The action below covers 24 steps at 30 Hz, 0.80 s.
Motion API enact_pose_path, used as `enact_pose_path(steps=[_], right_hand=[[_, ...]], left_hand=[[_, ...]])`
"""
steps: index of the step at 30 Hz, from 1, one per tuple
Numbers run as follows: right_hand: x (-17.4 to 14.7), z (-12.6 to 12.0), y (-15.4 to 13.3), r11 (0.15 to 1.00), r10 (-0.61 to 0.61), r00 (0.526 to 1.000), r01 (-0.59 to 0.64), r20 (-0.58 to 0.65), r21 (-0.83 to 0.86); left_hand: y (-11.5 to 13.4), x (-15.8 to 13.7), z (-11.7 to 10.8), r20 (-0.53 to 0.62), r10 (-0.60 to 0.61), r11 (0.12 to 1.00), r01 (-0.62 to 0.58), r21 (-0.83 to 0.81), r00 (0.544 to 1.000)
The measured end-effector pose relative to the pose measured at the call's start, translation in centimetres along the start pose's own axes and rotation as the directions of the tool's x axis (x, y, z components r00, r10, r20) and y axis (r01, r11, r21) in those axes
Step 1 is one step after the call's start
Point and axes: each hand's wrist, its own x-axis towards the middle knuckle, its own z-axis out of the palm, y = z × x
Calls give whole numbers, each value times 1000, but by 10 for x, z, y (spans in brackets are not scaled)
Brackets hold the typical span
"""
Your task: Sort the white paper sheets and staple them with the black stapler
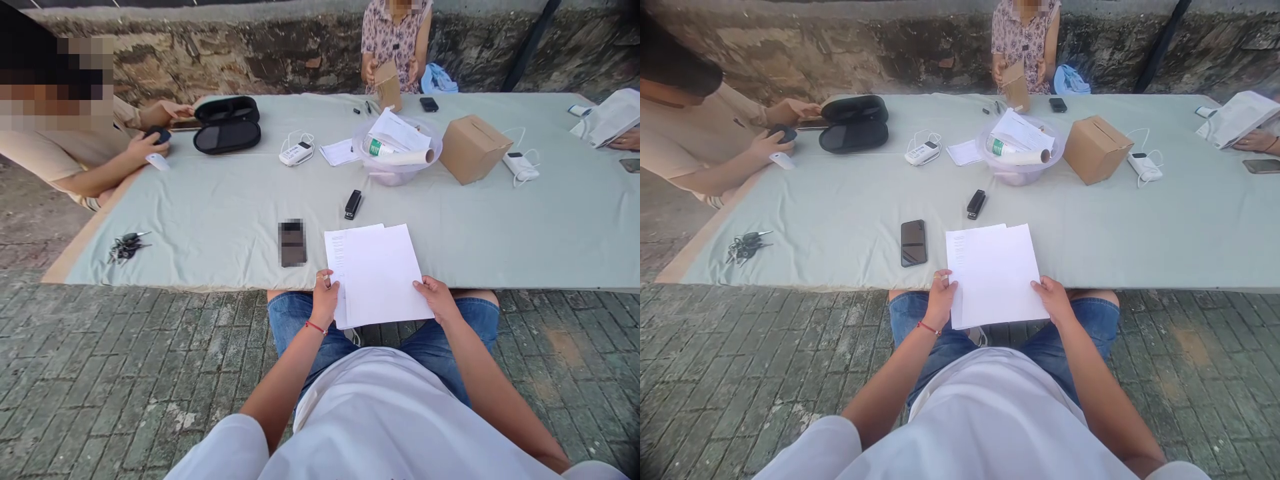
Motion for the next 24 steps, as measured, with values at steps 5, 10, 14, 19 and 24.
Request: enact_pose_path(steps=[5,10,14,19,24], right_hand=[[8,1,-17,1000,-4,997,4,77,6],[18,13,-16,998,-33,989,39,141,-46],[20,17,-9,988,-48,991,65,123,-142],[18,-1,-2,990,-37,999,39,19,-137],[11,-50,5,999,36,987,-39,-157,-21]], left_hand=[[2,-1,0,-29,-15,1000,15,-14,999],[0,2,1,-131,-113,985,93,-144,985],[-4,2,0,3,-118,968,116,-221,993],[-8,2,-2,6,-146,958,143,-247,989],[-5,1,-2,55,-140,948,150,-282,989]])
